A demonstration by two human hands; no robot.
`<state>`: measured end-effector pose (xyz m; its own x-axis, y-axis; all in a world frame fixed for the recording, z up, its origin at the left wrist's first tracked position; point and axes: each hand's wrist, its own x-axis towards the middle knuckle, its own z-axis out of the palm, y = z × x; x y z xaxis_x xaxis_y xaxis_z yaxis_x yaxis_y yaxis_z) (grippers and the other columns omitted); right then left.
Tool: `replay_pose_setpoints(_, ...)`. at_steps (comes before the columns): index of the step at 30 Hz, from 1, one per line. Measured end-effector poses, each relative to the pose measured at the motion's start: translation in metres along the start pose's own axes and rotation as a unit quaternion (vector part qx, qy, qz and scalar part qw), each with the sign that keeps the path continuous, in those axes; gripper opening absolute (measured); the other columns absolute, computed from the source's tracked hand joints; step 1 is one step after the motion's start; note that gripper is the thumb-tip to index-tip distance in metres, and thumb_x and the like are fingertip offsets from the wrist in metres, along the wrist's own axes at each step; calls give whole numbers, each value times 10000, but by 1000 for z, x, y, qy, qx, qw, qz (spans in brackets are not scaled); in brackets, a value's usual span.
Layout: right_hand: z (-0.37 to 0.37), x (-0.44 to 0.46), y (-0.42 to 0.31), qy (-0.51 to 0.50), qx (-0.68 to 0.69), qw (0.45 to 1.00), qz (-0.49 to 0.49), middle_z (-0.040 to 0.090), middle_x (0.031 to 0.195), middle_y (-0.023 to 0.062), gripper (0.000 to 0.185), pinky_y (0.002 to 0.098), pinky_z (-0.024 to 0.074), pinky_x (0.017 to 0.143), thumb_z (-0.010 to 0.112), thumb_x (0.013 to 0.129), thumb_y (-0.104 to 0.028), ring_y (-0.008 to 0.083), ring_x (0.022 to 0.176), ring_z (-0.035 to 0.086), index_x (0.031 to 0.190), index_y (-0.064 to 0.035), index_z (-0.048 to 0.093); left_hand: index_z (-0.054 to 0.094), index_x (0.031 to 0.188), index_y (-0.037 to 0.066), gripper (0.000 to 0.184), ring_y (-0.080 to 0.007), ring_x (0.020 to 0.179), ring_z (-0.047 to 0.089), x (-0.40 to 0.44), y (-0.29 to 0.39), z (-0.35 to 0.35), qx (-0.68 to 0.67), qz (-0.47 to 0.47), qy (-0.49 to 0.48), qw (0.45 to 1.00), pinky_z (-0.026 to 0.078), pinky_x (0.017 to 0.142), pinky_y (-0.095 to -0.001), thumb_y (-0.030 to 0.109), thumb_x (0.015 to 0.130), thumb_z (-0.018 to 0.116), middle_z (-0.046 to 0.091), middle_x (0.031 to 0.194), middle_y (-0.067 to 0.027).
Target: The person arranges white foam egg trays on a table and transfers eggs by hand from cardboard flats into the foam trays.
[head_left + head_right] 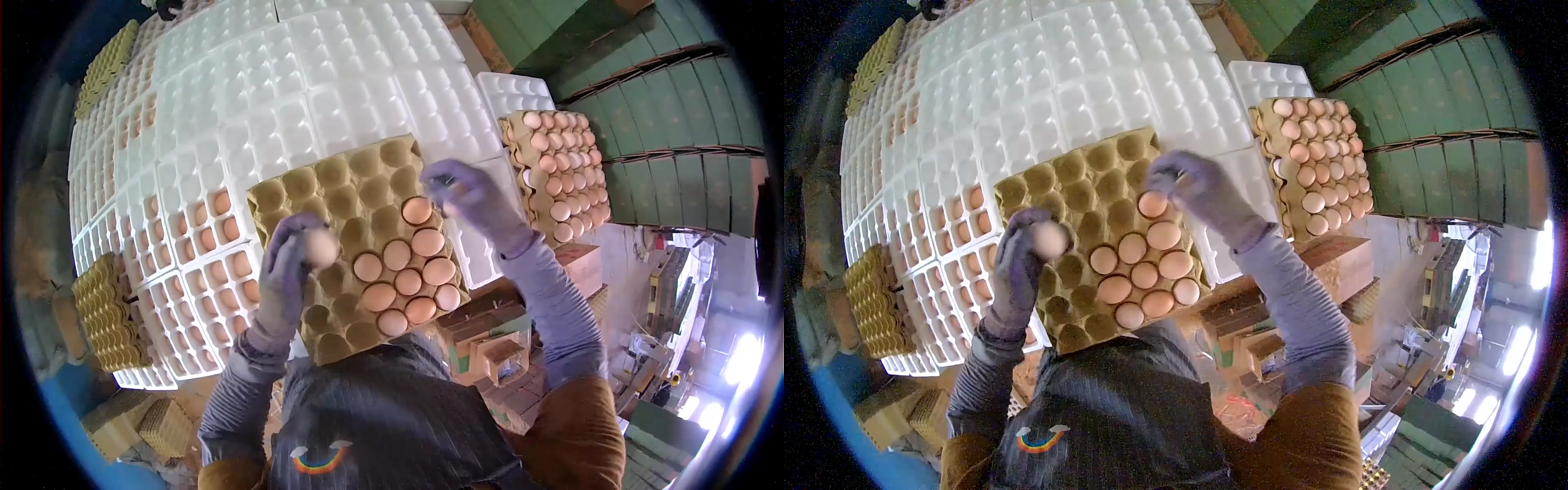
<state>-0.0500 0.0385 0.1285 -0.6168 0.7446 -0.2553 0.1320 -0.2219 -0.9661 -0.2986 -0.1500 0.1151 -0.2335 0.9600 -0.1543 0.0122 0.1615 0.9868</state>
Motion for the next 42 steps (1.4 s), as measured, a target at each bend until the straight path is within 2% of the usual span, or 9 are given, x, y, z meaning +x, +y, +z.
replay_pose_setpoints(3, 5, 4, 23, -93, -661, 716, -206, 609, 1152, 117, 408, 330, 521, 729, 686, 848, -387, 199, 790, 641, 1135, -107, 612, 605, 1159, 81, 408, -304, 985, 626, -11, 22, 33, 126, -39, -3, 991, 531, 840, -400, 354, 862, 662, 596, 1170, -162)
replay_pose_setpoints(10, -29, -9, -14, -129, 92, 981, 110, 574, 1218, 142, 344, 307, 537, 779, 733, 814, -271, 216, 895, 659, 1095, -100, 632, 613, 1205, 83, 386, -285, 1027, 634, -11, 29, 39, 214, -119, -29, 969, 541, 863, -377, 195, 844, 693, 592, 1178, -147)
replay_pose_setpoints(12, -30, -9, 22, -133, -350, 866, -332, 544, 1261, 153, 253, 334, 544, 782, 712, 839, -236, 256, 974, 633, 1054, -122, 643, 608, 1220, 75, 365, -264, 1055, 628, -4, 38, 36, -55, -248, -21, 967, 536, 881, -369, 135, 863, 659, 594, 1200, -140)
replay_pose_setpoints(16, 15, -39, 10, -123, -697, 682, -183, 477, 1322, 127, 278, 439, 535, 824, 715, 836, -282, 314, 1100, 548, 1036, -108, 633, 548, 1276, 5, 427, -260, 1103, 578, 6, 49, 71, 248, 3, -104, 963, 525, 874, -364, 181, 896, 631, 524, 1310, -162)
replay_pose_setpoints(18, 5, -40, 17, -106, -700, 669, -229, 469, 1315, 115, 340, 432, 531, 833, 723, 826, -312, 326, 1114, 541, 1065, -92, 623, 518, 1315, 25, 580, -283, 1109, 520, 8, 50, 96, 663, -7, -146, 735, 500, 840, -380, 378, 872, 643, 426, 1410, -156)
replay_pose_setpoints(22, -16, -48, 16, -39, -39, 998, -2, 506, 1319, 127, 422, 374, 567, 766, 450, 989, -362, 280, 1038, 609, 1193, -12, 567, 509, 1334, 54, 658, -317, 1085, 483, 5, 13, 94, 696, 124, -104, 700, 453, 861, -409, 479, 842, 613, 374, 1442, -159)
replay_pose_setpoints(30, 16, -34, -11, -180, 317, 919, 154, 578, 1260, 118, 677, 382, 570, 814, 262, 986, -572, 253, 1054, 612, 1247, -22, 558, 551, 1277, -24, 529, -193, 987, 627, -21, 43, -6, -4, -172, -66, 983, 495, 884, -312, 420, 992, 513, 585, 1241, -159)
replay_pose_setpoints(35, 133, 25, -51, -184, -219, 942, -176, 493, 1263, 108, 438, 350, 544, 892, 837, 724, -224, 242, 1103, 582, 1077, -92, 614, 416, 1368, -65, 539, -372, 1036, 621, -75, -55, -150, 491, 97, 43, 865, 536, 907, -416, 39, 869, 592, 581, 1239, -230)
replay_pose_setpoints(42, 316, 160, -18, -85, -661, 700, -257, 506, 1207, 118, 337, 394, 569, 771, 730, 742, -147, 288, 1009, 609, 1051, -81, 614, 692, 1089, 63, 351, -365, 1043, 618, 11, -27, -254, 463, 13, 290, 838, 505, 895, -417, 336, 867, 689, 556, 1296, -212)
